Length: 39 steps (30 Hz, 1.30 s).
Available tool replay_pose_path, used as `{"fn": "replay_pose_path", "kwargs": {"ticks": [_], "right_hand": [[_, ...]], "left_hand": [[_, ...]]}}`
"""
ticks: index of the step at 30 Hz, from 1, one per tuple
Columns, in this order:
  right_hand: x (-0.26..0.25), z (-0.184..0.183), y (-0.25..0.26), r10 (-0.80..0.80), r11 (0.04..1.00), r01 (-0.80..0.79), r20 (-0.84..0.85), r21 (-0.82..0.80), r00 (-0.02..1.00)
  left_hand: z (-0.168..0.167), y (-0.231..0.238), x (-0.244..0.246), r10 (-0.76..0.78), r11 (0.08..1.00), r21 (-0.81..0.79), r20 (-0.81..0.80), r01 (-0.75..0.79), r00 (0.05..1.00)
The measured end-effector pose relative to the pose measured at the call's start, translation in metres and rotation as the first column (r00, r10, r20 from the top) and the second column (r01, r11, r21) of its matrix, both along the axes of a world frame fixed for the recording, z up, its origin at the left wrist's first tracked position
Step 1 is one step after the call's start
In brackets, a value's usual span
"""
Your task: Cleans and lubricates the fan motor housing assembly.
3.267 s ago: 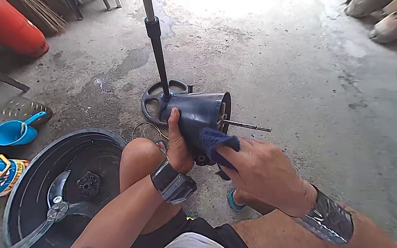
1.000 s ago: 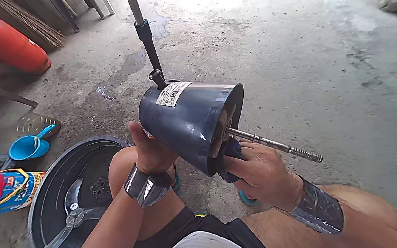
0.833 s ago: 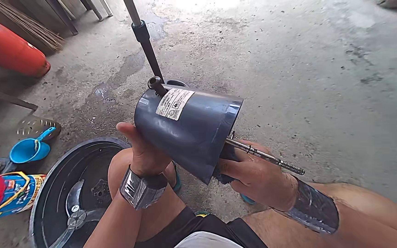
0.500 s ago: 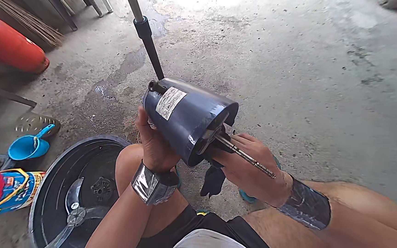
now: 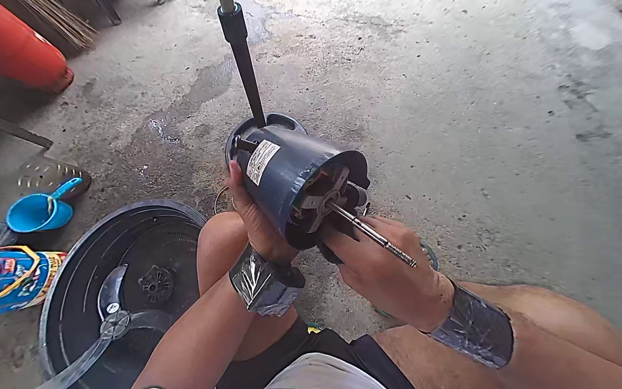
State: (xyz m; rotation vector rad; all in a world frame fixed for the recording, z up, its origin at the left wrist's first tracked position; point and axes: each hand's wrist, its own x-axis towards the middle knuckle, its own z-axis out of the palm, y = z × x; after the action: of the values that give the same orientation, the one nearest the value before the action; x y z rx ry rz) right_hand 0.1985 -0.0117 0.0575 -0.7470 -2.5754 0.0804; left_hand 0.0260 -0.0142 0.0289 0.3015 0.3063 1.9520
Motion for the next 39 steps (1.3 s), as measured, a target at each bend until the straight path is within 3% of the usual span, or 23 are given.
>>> {"fn": "replay_pose_path", "kwargs": {"ticks": [2, 5, 8, 10, 12, 15, 18, 20, 23, 26, 31, 39], "right_hand": [[-0.006, 0.0, -0.004, 0.024, 0.997, -0.029, -0.067, -0.069, 0.997], [-0.016, 0.007, -0.016, 0.032, 0.952, -0.065, -0.114, -0.298, 0.993], [-0.014, 0.015, -0.019, 0.051, 0.817, -0.115, -0.128, -0.565, 0.99], [-0.011, 0.016, -0.015, 0.09, 0.734, -0.157, -0.135, -0.66, 0.987], [-0.008, 0.016, -0.011, 0.118, 0.829, -0.127, -0.051, -0.545, 0.992], [0.001, 0.011, -0.001, 0.054, 0.981, -0.035, 0.093, -0.192, 0.994], [0.01, 0.004, 0.01, -0.034, 0.999, 0.037, 0.211, -0.011, 0.977], [0.01, 0.004, 0.012, -0.051, 0.999, 0.05, 0.274, 0.012, 0.96], [0.003, 0.0, 0.005, -0.021, 1.0, 0.017, 0.236, 0.019, 0.972], [-0.001, -0.003, -0.008, -0.02, 0.999, 0.014, 0.183, 0.033, 0.983], [-0.001, -0.01, -0.007, -0.002, 1.0, 0.002, 0.065, 0.014, 0.998], [0.002, -0.008, 0.003, 0.006, 0.999, -0.009, 0.042, 0.054, 0.999]], "left_hand": [[0.0, 0.005, 0.001, 0.038, 0.999, -0.002, 0.035, -0.037, 0.999], [0.005, 0.008, 0.001, 0.092, 0.995, 0.026, 0.009, -0.092, 0.996], [0.006, 0.008, 0.002, 0.104, 0.994, 0.037, -0.011, -0.104, 0.994], [0.006, 0.009, 0.0, 0.093, 0.993, 0.068, 0.046, -0.096, 0.995], [0.003, 0.007, -0.004, 0.059, 0.993, 0.105, 0.028, -0.062, 0.998], [0.002, 0.003, -0.006, -0.022, 0.998, 0.057, 0.045, 0.019, 0.999], [-0.004, 0.002, -0.007, -0.034, 0.999, 0.035, 0.057, 0.032, 0.998], [-0.005, 0.003, -0.006, -0.012, 0.999, 0.053, 0.018, 0.011, 1.0], [-0.004, 0.004, -0.005, 0.043, 0.994, 0.106, -0.064, -0.036, 0.997], [0.0, 0.003, -0.004, 0.03, 0.988, 0.153, 0.023, -0.033, 0.999], [-0.01, 0.005, -0.009, 0.042, 0.985, 0.167, -0.002, -0.041, 0.999], [-0.005, 0.0, -0.001, -0.007, 0.992, -0.123, 0.078, 0.016, 0.997]]}}
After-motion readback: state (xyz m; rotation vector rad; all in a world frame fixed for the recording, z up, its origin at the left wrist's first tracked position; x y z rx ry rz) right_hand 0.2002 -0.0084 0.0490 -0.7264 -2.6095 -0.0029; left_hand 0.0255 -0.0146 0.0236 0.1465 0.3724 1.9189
